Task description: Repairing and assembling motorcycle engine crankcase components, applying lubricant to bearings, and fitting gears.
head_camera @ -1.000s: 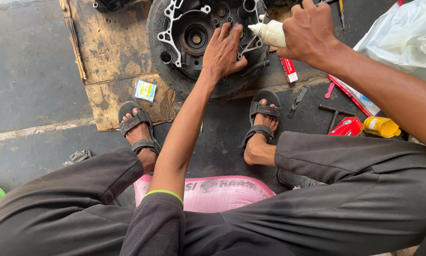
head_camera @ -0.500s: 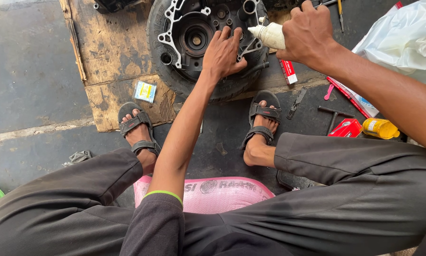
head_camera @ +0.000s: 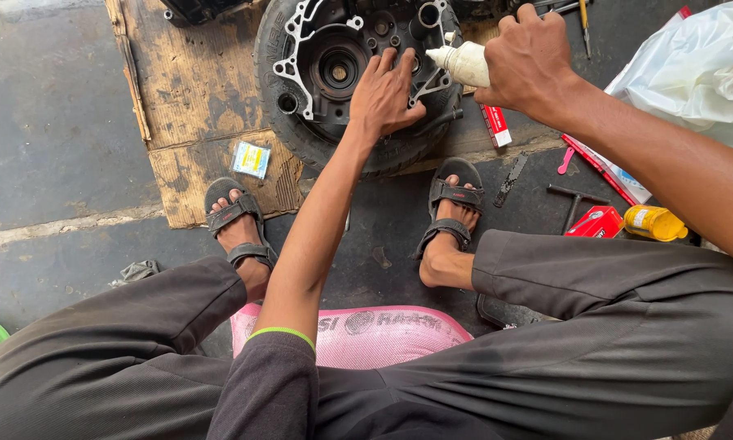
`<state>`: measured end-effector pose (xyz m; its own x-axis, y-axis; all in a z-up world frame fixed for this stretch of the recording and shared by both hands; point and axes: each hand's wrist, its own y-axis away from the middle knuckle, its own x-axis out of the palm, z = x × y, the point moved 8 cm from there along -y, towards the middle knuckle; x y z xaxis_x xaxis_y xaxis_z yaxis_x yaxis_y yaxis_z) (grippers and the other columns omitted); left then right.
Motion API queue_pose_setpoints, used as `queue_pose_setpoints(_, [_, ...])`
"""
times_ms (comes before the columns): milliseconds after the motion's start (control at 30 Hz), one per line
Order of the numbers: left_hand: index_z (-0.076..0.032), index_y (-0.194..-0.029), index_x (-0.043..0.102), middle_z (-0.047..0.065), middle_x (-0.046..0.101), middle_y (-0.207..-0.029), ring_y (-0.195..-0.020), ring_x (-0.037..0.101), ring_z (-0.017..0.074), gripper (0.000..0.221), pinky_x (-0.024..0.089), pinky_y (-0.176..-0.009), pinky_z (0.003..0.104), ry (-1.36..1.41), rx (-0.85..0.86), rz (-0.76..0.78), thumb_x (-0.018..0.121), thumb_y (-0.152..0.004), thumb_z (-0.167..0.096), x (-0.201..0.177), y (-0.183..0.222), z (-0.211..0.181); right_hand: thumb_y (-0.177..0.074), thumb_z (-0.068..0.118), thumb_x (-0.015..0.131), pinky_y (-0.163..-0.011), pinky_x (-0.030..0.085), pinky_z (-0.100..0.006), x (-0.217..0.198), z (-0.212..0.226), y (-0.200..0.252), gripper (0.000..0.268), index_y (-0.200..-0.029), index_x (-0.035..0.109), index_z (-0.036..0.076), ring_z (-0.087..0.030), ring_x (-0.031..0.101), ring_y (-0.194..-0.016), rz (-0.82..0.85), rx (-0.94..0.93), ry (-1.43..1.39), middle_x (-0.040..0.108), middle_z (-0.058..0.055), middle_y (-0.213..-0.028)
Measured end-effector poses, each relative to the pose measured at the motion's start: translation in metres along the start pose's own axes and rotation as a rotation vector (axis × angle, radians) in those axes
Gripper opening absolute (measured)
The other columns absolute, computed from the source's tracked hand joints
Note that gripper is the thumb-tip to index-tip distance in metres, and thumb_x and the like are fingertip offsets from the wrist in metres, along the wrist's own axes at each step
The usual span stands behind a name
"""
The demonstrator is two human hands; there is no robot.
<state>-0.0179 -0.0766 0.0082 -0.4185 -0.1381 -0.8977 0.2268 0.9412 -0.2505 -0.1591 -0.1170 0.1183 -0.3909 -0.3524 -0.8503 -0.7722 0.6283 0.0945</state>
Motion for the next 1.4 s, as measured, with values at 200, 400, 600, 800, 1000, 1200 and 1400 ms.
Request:
queue_pose_setpoints(200, [0.005,-0.133,0.039,0.020,0.070,-0.101,-0.121,0.050,0.0343,0.078,0.041,-0.101,0.041,0.007,0.006,0.017,0.069,-0.079,-0.042,0.007,0.002,0.001,-0.064,0.066,0.085,-0.067,0.047,-0.038,0.004,-0.001,0.000,0.061,-0.084,0.081,0.008,-0.025,0.064,-0.092,0.008,0.004,0.003,0.069,-0.009,-0.087])
queue_pose_setpoints(400, [0.006,-0.135,0.038,0.019,0.070,-0.094,-0.121,0.049,0.0362,0.081,0.041,-0.100,0.042,0.003,0.020,-0.021,0.070,-0.077,-0.042,0.005,0.002,0.001,-0.065,0.064,0.085,-0.068,0.047,-0.038,0.005,-0.001,0.001,0.059,-0.084,0.081,0.009,-0.024,0.064,-0.093,-0.006,-0.002,-0.002,0.069,-0.008,-0.088])
queue_pose_setpoints(600, [0.006,-0.134,0.038,0.018,0.069,-0.094,-0.118,0.050,0.0352,0.081,0.041,-0.098,0.042,0.011,0.026,-0.035,0.069,-0.076,-0.042,-0.001,0.002,-0.001,-0.064,0.065,0.085,-0.067,0.047,-0.038,0.003,0.000,0.001,0.060,-0.084,0.081,0.009,-0.025,0.064,-0.092,-0.009,-0.007,0.001,0.069,-0.009,-0.087])
queue_pose_setpoints(800, [0.008,-0.133,0.039,0.018,0.069,-0.091,-0.116,0.051,0.0347,0.083,0.041,-0.098,0.041,-0.026,0.073,-0.102,0.069,-0.076,-0.044,0.005,0.004,-0.002,-0.064,0.066,0.085,-0.067,0.047,-0.038,0.006,-0.001,0.001,0.061,-0.085,0.081,0.008,-0.024,0.064,-0.091,-0.004,-0.006,0.005,0.069,-0.009,-0.087])
queue_pose_setpoints(1000, [0.007,-0.133,0.040,0.017,0.070,-0.089,-0.119,0.052,0.0345,0.079,0.040,-0.101,0.041,-0.015,0.046,-0.034,0.068,-0.078,-0.043,0.003,0.002,-0.002,-0.064,0.065,0.085,-0.068,0.047,-0.038,0.004,-0.001,0.000,0.059,-0.084,0.081,0.009,-0.025,0.063,-0.093,-0.007,0.000,0.002,0.069,-0.009,-0.088])
queue_pose_setpoints(1200, [0.007,-0.133,0.041,0.016,0.071,-0.087,-0.119,0.052,0.0341,0.079,0.041,-0.100,0.040,0.011,0.025,-0.026,0.068,-0.077,-0.041,0.000,0.001,-0.002,-0.064,0.067,0.085,-0.066,0.046,-0.037,0.006,0.000,0.000,0.061,-0.084,0.081,0.009,-0.024,0.063,-0.092,0.012,0.000,0.018,0.069,-0.008,-0.086])
queue_pose_setpoints(1400, [0.006,-0.134,0.041,0.020,0.071,-0.103,-0.121,0.051,0.0347,0.079,0.040,-0.102,0.041,0.007,0.050,-0.080,0.067,-0.077,-0.041,-0.007,0.003,-0.005,-0.064,0.067,0.085,-0.067,0.046,-0.038,0.004,0.000,0.001,0.062,-0.084,0.081,0.009,-0.024,0.063,-0.091,0.013,0.000,0.015,0.069,-0.008,-0.086])
